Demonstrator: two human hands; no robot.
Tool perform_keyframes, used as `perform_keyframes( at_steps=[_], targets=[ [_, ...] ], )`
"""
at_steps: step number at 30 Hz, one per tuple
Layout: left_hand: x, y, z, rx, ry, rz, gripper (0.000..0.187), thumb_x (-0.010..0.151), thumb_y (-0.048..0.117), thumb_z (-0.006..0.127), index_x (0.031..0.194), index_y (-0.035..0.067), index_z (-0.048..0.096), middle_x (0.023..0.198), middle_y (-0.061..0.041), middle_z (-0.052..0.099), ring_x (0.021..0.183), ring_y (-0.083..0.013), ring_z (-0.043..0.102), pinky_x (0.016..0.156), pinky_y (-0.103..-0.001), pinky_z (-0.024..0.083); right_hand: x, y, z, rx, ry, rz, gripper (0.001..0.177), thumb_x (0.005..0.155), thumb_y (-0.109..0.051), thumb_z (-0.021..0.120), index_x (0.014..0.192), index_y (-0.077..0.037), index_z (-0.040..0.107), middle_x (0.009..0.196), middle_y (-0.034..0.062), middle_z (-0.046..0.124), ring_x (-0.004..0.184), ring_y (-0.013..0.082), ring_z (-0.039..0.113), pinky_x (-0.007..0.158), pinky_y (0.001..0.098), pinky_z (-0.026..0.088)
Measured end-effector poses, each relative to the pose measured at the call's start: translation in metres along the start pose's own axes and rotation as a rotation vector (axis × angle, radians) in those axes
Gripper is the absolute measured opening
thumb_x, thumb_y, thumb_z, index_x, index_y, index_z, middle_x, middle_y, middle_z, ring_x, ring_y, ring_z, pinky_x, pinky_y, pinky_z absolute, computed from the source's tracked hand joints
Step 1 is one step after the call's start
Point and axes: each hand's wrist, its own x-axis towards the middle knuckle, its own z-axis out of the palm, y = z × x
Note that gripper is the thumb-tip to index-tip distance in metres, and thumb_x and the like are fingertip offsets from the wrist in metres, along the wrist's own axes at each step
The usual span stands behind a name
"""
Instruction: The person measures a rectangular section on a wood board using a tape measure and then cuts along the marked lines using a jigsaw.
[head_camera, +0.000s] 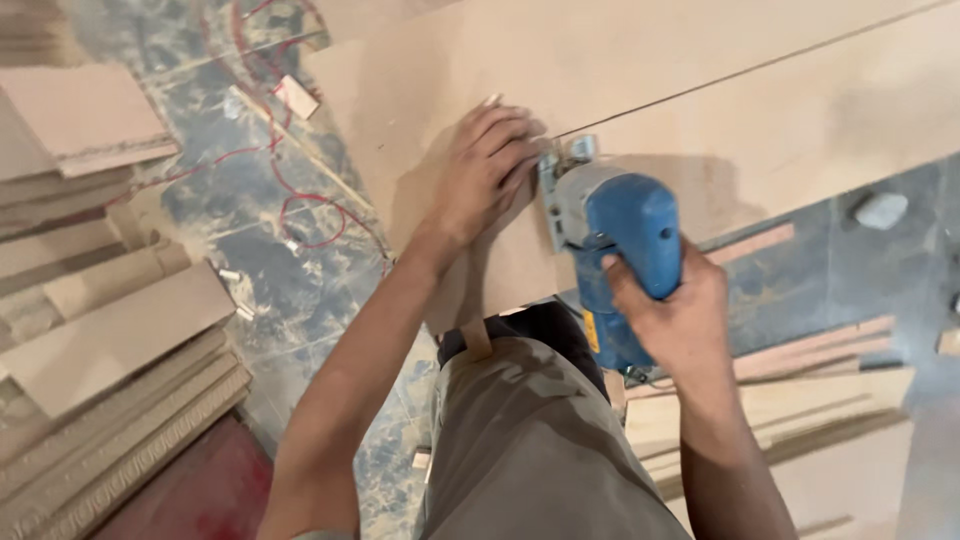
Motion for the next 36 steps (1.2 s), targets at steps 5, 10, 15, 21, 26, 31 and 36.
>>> perform_keyframes(
  at_steps=[5,10,15,21,26,31,36],
  targets=[
    [0.004,-0.014,0.013,-0.026,-0.009,0.016,0.016,0.09,0.007,0.077,0.105,0.01,0.074,0.115,-0.005,0.069,0.124,-0.0282,0.059,0.123,-0.048,0.035,0.002,0.006,-0.001,-0.095,0.042,-0.056,0.022,0.092,-0.013,0.079,0.101,0.004,0.067,0.074,0.01,0.07,0.062,0.0155,0.069,0.057,0.0313,0.054],
    [-0.015,-0.028,0.015,0.0,-0.095,0.173,0.032,0.095,0.005,0.073,0.127,0.003,0.067,0.135,-0.012,0.062,0.137,-0.0327,0.051,0.124,-0.041,0.035,-0.001,0.015,-0.003,-0.043,0.042,-0.139,0.026,0.098,-0.014,0.079,0.106,0.005,0.064,0.084,0.0121,0.071,0.062,0.016,0.069,0.055,0.0309,0.055],
    [-0.049,-0.03,0.017,0.212,-0.046,0.108,0.048,0.097,0.002,0.064,0.145,0.001,0.058,0.153,-0.016,0.049,0.145,-0.034,0.04,0.125,-0.045,0.026,-0.003,0.008,0.001,-0.004,0.153,-0.248,0.035,0.096,-0.019,0.081,0.102,0.005,0.056,0.083,0.0103,0.07,0.059,0.0148,0.069,0.05,0.0286,0.055],
    [-0.061,-0.023,0.017,0.309,-0.046,0.091,0.046,0.095,0.001,0.062,0.141,0.003,0.057,0.154,-0.012,0.05,0.148,-0.033,0.04,0.127,-0.044,0.029,-0.003,0.013,0.003,-0.076,0.214,-0.364,0.029,0.097,-0.018,0.082,0.097,0.005,0.063,0.078,0.0109,0.07,0.059,0.0145,0.069,0.053,0.0305,0.055],
    [-0.06,-0.014,0.006,0.244,-0.045,0.079,0.049,0.093,0.002,0.065,0.141,0.002,0.057,0.15,-0.014,0.052,0.145,-0.0347,0.042,0.124,-0.046,0.033,0.001,0.022,0.008,-0.184,0.282,-0.309,0.033,0.096,-0.026,0.086,0.098,0.002,0.071,0.076,0.0147,0.071,0.066,0.0244,0.072,0.063,0.0388,0.056],
    [-0.041,-0.023,-0.004,0.136,-0.104,0.096,0.038,0.094,0.008,0.071,0.132,0.008,0.065,0.144,-0.009,0.058,0.143,-0.0314,0.047,0.124,-0.045,0.037,-0.004,0.02,0.015,-0.238,0.329,-0.283,0.038,0.09,-0.03,0.088,0.098,0.003,0.07,0.077,0.0206,0.07,0.07,0.0347,0.072,0.067,0.0425,0.056],
    [0.013,-0.036,-0.01,0.033,-0.281,0.206,0.033,0.089,0.014,0.075,0.121,0.008,0.071,0.132,-0.012,0.061,0.133,-0.0348,0.049,0.117,-0.047,0.037,-0.01,0.001,0.015,-0.213,0.261,0.007,0.039,0.083,-0.031,0.087,0.092,0.002,0.069,0.072,0.0224,0.067,0.066,0.0364,0.07,0.063,0.0442,0.054]
  ],
)
